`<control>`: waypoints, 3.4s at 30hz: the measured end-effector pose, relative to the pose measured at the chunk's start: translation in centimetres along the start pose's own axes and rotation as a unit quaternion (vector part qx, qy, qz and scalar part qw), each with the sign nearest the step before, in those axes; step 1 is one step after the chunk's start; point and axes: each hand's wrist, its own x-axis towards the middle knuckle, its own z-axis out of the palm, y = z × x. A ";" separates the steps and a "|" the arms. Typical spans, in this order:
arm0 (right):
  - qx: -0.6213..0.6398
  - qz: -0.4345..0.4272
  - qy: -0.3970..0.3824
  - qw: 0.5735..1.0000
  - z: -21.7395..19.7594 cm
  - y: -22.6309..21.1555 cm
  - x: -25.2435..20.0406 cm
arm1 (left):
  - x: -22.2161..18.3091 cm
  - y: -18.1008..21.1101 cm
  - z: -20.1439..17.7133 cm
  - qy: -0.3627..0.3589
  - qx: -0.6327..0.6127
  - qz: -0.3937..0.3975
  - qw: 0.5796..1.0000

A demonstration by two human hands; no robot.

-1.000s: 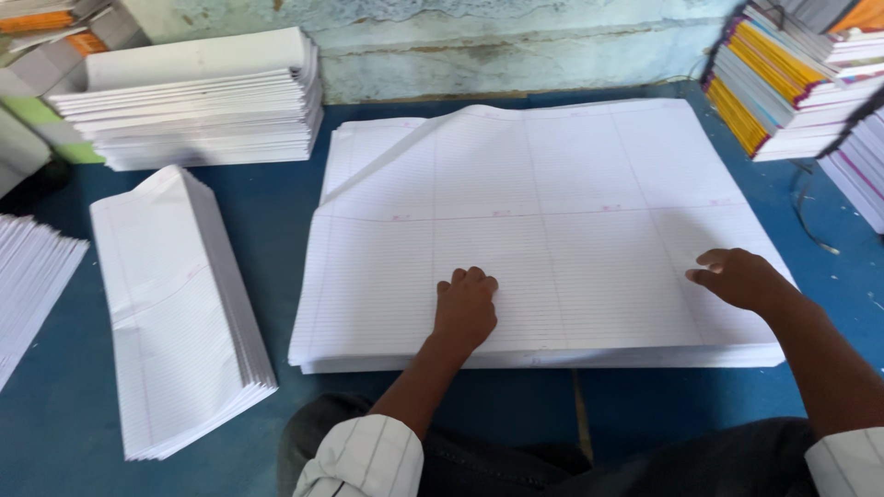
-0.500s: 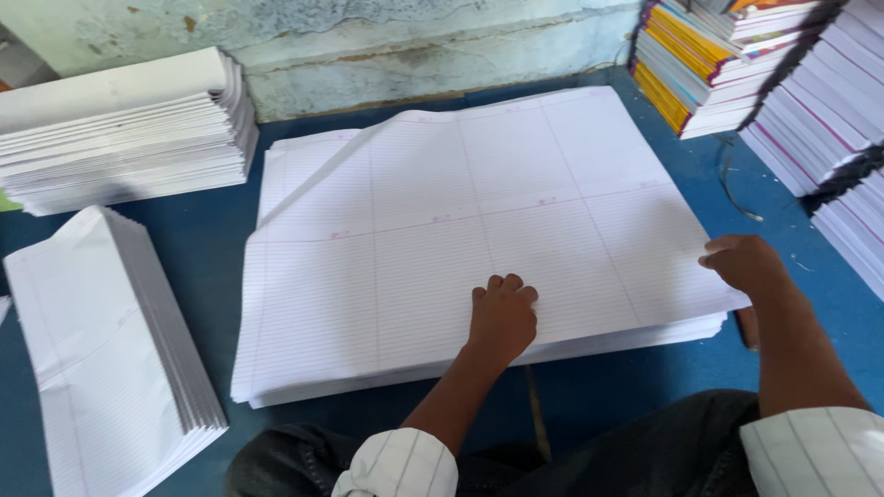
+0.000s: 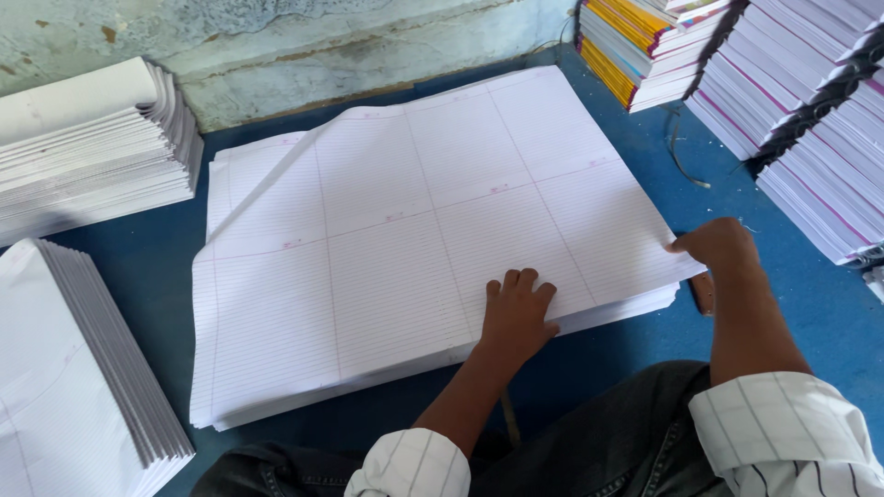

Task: The person folds large lined sheets of paper in half and presses the crease with a small wooden block. They repeat this process for multiple sheets, stacking the folded papers to the left.

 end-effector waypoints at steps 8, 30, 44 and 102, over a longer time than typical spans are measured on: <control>0.038 -0.021 -0.001 0.999 -0.7 -0.4 -1.6 | 0.8 1.0 1.9 0.058 0.018 0.035 0.998; 0.447 0.015 -0.080 0.891 -7.5 -6.1 -12.5 | 9.6 9.1 4.9 0.036 -0.290 -0.088 0.952; 0.417 0.014 -0.054 0.907 -7.7 -5.7 -13.1 | 10.3 8.5 6.2 0.041 -0.418 -0.183 0.889; 0.290 0.061 -0.068 0.953 -7.6 -6.7 -14.1 | 9.5 9.0 6.1 0.035 -0.391 -0.160 0.906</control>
